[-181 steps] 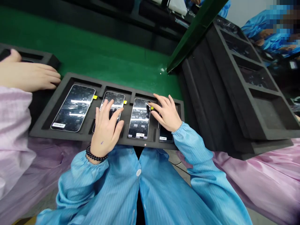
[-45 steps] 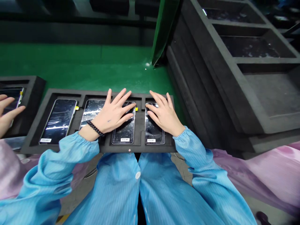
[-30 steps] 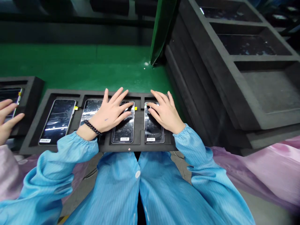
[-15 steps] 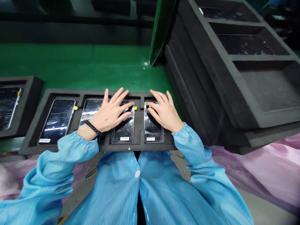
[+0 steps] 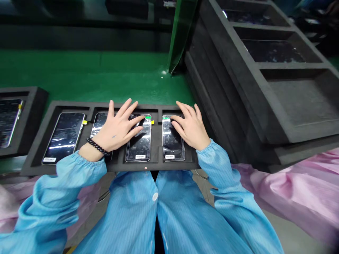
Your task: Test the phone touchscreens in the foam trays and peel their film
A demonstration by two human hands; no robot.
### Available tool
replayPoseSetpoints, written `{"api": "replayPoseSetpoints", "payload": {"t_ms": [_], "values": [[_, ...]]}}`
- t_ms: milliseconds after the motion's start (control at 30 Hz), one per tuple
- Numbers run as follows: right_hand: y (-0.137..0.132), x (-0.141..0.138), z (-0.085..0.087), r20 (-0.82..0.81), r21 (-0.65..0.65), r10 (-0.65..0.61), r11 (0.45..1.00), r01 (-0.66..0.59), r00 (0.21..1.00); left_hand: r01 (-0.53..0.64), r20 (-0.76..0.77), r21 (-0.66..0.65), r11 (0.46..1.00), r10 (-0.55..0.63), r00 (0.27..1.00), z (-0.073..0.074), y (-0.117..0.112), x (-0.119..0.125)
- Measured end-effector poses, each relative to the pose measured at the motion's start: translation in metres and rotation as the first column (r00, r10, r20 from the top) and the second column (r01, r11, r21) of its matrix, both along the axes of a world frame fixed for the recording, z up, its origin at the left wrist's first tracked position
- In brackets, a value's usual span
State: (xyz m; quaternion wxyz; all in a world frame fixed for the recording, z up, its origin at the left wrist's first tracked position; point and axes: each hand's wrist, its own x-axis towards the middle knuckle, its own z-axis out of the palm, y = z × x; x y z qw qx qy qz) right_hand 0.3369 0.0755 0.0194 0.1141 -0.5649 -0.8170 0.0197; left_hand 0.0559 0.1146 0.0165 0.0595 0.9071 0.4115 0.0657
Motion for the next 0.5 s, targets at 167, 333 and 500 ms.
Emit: {"api": "replayPoseSetpoints", "payload": {"t_ms": [167, 333, 500], "values": [[-0.008, 0.012, 0.000, 0.031, -0.004, -0.086, 0.996, 0.086, 0.996, -0.050, -0.023, 0.034, 0.998, 0.051, 0.998, 0.001, -0.004, -0.013], [-0.010, 0.016, -0.001, 0.035, 0.013, -0.113, 0.994, 0.113, 0.993, -0.090, -0.011, 0.061, 0.994, 0.091, 0.996, 0.007, -0.009, -0.015], [-0.010, 0.017, -0.002, 0.036, 0.036, -0.135, 0.990, 0.134, 0.990, -0.089, -0.016, 0.087, 0.992, 0.091, 0.996, 0.008, -0.013, -0.009]]}}
